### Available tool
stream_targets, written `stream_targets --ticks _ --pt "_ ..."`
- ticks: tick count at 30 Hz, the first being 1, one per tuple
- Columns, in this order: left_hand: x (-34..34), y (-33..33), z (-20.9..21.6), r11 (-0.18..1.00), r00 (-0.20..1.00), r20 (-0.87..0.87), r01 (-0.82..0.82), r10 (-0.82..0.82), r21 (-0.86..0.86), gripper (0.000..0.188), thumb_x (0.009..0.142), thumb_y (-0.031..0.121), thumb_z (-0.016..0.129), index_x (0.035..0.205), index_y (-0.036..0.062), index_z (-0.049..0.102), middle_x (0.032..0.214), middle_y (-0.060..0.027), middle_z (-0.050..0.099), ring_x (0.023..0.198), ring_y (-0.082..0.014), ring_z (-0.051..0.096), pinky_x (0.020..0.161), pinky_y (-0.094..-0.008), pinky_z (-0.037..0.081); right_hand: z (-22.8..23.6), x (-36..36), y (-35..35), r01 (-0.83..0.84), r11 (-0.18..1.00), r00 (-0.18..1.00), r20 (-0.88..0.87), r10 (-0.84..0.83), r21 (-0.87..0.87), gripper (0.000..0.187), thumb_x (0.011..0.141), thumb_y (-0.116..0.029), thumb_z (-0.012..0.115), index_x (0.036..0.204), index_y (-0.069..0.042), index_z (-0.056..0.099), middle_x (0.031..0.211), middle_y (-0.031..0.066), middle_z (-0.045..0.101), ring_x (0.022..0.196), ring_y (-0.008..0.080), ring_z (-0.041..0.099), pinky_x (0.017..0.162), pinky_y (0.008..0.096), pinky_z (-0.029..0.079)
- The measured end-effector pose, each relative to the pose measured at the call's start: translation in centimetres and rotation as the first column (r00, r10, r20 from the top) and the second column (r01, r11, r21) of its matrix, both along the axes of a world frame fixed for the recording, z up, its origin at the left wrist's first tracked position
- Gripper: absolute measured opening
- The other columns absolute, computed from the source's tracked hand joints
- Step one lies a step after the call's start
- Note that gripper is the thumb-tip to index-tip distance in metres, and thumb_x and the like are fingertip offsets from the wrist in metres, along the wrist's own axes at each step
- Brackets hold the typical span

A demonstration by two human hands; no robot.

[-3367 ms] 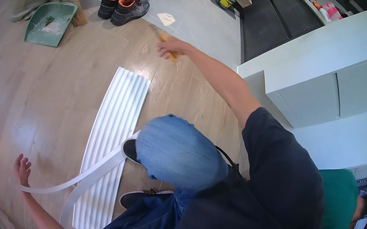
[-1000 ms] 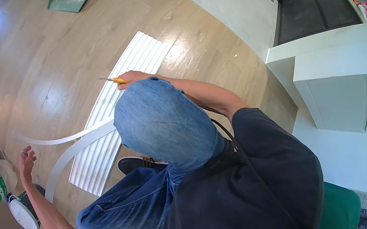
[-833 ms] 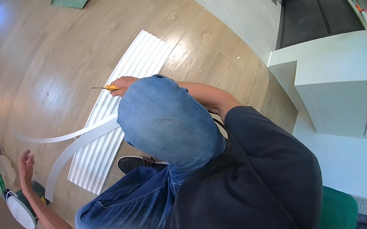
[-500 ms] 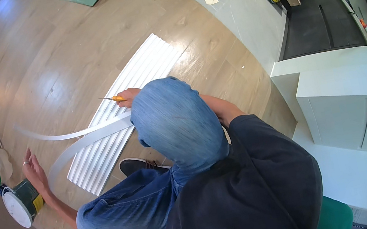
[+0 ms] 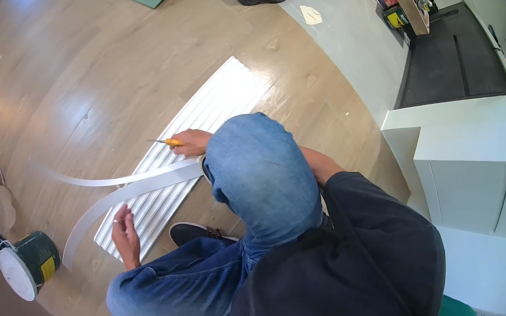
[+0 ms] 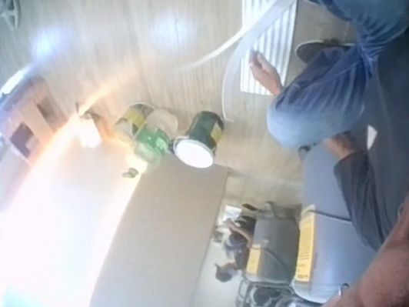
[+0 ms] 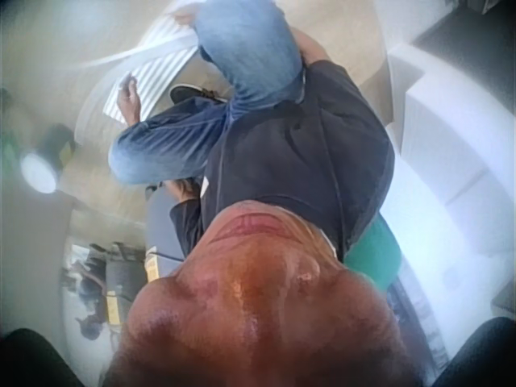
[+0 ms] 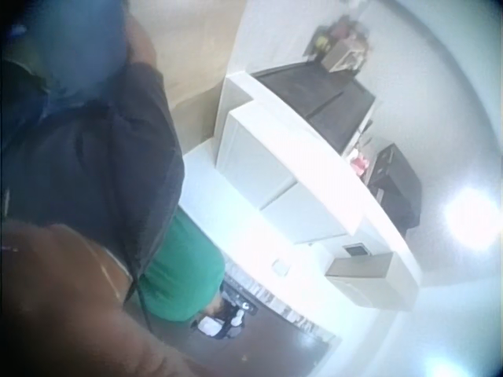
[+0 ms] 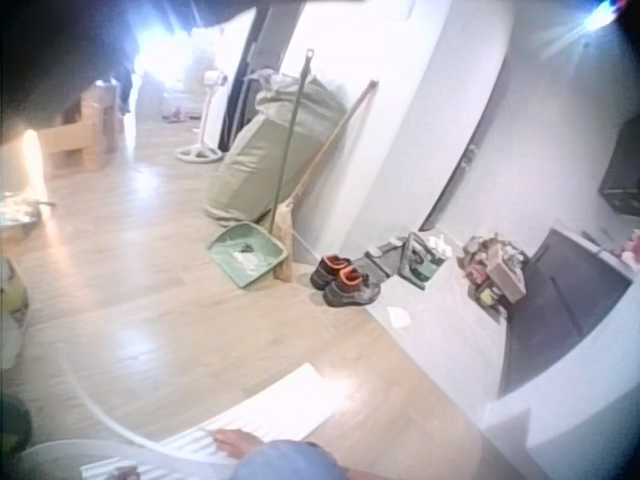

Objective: The person cuts a white plastic strip with a utility knife while sitting on the floor.

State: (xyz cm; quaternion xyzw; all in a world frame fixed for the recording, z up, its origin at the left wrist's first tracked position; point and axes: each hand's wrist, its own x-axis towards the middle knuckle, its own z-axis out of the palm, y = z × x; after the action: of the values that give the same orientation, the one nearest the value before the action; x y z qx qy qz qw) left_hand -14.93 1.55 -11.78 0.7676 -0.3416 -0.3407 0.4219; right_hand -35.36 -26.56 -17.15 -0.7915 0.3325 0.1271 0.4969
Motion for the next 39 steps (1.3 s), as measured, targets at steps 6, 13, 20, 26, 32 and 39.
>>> stream_targets --ticks 6,13,20,26,32,39 --pt "-1.7 1.0 -4.6 0.992 0.992 -0.118 0.055 -0.042 0.109 0.034 0.094 0.017 0.055 0.123 0.0009 0.054 0.101 -0.0154 0.065 0.093 -0.0217 0.061 0.082 -0.0312 0.048 -1.2 -1.6 -2.1 0.103 0.995 0.993 0.058 -0.103 0.008 0.035 0.09 -0.028 0.057 0.114 -0.003 0.059 0.093 0.0134 0.066 0.075 0.02 0.064 0.071 0.0348 0.05" --pt "-2.6 0.0 -8.0 0.944 0.781 -0.531 -0.248 0.328 0.218 0.059 0.095 0.023 0.055 0.141 -0.0015 0.027 0.117 -0.0212 0.057 0.099 -0.0223 0.061 0.081 -0.0285 0.049 2.7 -3.0 -7.6 0.389 0.919 0.916 0.078 -0.393 0.059 0.04 0.092 -0.024 0.056 0.126 -0.004 0.051 0.098 0.0094 0.063 0.078 0.0139 0.063 0.06 0.0274 0.052" --pt "-3.8 -2.2 -7.0 0.888 0.536 -0.768 -0.45 0.35 0.091 0.06 0.095 0.024 0.054 0.14 -0.0014 0.024 0.116 -0.0201 0.056 0.106 -0.0297 0.059 0.091 -0.0378 0.049 1.9 0.8 -4.9 0.177 0.963 0.98 0.053 -0.191 0.205 0.038 0.091 -0.025 0.056 0.121 -0.003 0.055 0.095 0.01 0.063 0.079 0.0153 0.064 0.061 0.0297 0.054" --pt "-3.1 -2.7 -7.9 0.887 0.509 -0.801 -0.459 0.316 0.058 0.043 0.094 0.026 0.056 0.123 -0.0011 0.041 0.112 -0.0173 0.057 0.108 -0.0276 0.059 0.092 -0.0366 0.048 -0.7 3.1 1.4 -0.105 0.985 0.987 0.133 0.087 0.14 0.04 0.087 -0.021 0.057 0.122 -0.003 0.055 0.089 0.0119 0.063 0.073 0.0165 0.06 0.062 0.0298 0.051" --pt "-3.1 -3.8 -9.5 0.892 0.562 -0.743 -0.439 0.364 0.106 0.035 0.091 0.029 0.061 0.115 0.005 0.05 0.101 -0.005 0.059 0.09 -0.016 0.06 0.084 -0.0332 0.05 -2.5 3.1 1.2 -0.186 0.973 0.963 0.22 0.153 0.139 0.038 0.086 -0.02 0.059 0.118 -0.001 0.059 0.103 0.0159 0.065 0.081 0.0226 0.061 0.072 0.0344 0.051" --pt "-4.3 -5.2 -9.3 0.852 0.526 -0.78 -0.523 0.34 0.019 0.033 0.092 0.027 0.061 0.115 0.0051 0.051 0.104 -0.0052 0.06 0.095 -0.0167 0.06 0.088 -0.0366 0.05 -3.7 3.3 2.0 -0.156 0.979 0.98 0.142 0.137 0.135 0.031 0.083 -0.024 0.062 0.103 -0.001 0.064 0.095 0.0159 0.067 0.091 0.0242 0.062 0.081 0.0353 0.047"
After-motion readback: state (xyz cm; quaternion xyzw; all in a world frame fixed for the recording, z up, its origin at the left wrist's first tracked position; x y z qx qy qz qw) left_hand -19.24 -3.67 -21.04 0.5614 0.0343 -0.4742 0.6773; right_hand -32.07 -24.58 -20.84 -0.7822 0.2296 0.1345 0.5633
